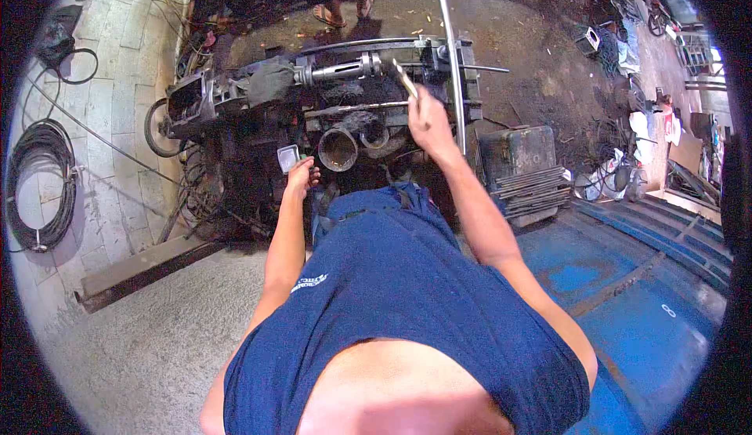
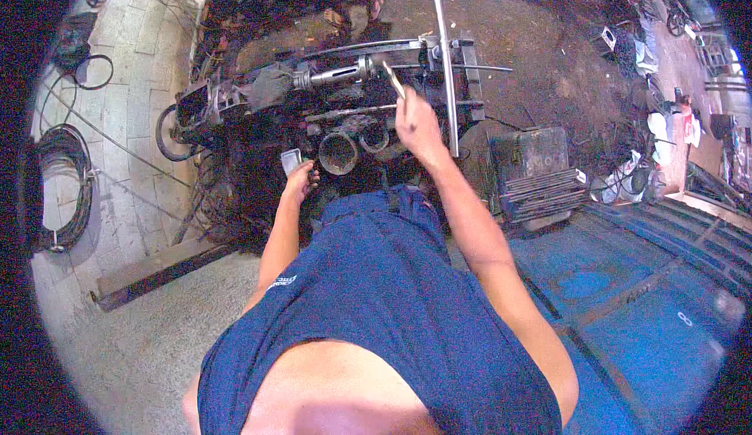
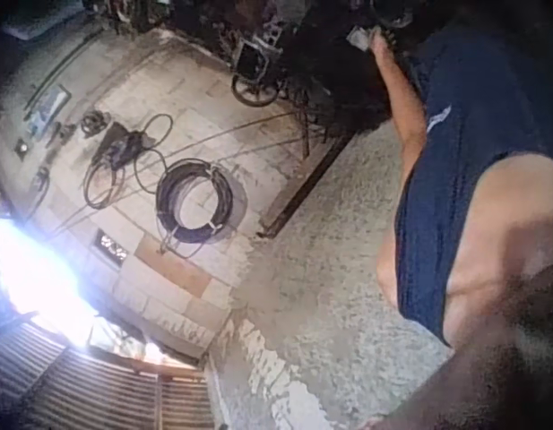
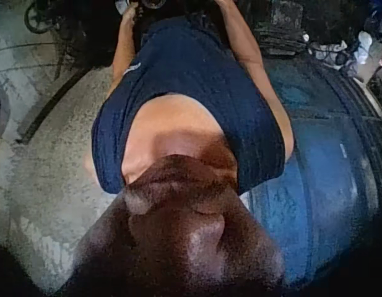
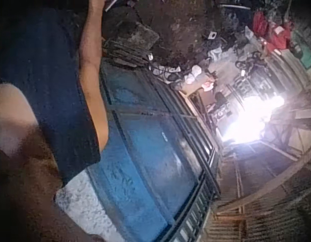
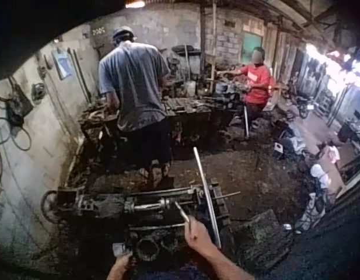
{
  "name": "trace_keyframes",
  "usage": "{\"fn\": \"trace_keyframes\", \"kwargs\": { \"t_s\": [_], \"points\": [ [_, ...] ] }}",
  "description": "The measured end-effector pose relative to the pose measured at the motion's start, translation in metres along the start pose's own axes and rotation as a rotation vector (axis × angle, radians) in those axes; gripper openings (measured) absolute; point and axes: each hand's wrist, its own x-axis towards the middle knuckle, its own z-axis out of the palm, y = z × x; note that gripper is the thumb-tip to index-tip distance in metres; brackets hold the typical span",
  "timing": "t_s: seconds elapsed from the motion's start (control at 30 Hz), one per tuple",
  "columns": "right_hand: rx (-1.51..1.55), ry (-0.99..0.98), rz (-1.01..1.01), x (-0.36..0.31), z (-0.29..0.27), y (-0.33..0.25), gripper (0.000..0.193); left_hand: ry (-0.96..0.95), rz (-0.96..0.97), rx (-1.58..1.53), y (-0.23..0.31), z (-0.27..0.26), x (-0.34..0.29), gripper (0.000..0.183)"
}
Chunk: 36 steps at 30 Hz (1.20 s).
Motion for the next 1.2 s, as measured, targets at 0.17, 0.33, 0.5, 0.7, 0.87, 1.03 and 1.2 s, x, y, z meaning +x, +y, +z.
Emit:
{"fn": "trace_keyframes", "kwargs": {
  "t_s": [0.17, 0.33, 0.5, 0.7, 0.87, 1.03, 1.2],
  "points": [
    [-0.398, 0.132, -0.247, 0.069, -0.027, 0.024, 0.028, 0.031, 0.014, 0.007, 0.002, 0.006, -0.005, 0.024],
    [-0.529, -0.077, -0.224, 0.087, -0.027, 0.055, 0.032, 0.067, 0.033, 0.032, 0.006, 0.013, -0.007, 0.024],
    [-0.506, -0.025, -0.219, 0.084, -0.019, 0.062, 0.036, 0.096, 0.018, -0.001, 0.003, 0.016, -0.014, 0.025],
    [-0.491, 0.02, -0.246, 0.085, -0.018, 0.065, 0.032, 0.118, 0.007, 0.028, 0.004, 0.016, -0.012, 0.025],
    [-0.497, 0.027, -0.226, 0.086, -0.016, 0.068, 0.03, 0.064, -0.024, 0.006, 0.005, 0.012, -0.005, 0.024],
    [-0.542, 0.031, -0.255, 0.085, -0.015, 0.067, 0.029, 0.086, -0.072, 0.029, 0.006, 0.012, -0.002, 0.024],
    [-0.498, -0.019, -0.206, 0.086, -0.012, 0.067, 0.034, 0.094, -0.052, 0.044, 0.004, 0.013, -0.003, 0.024]
  ]
}}
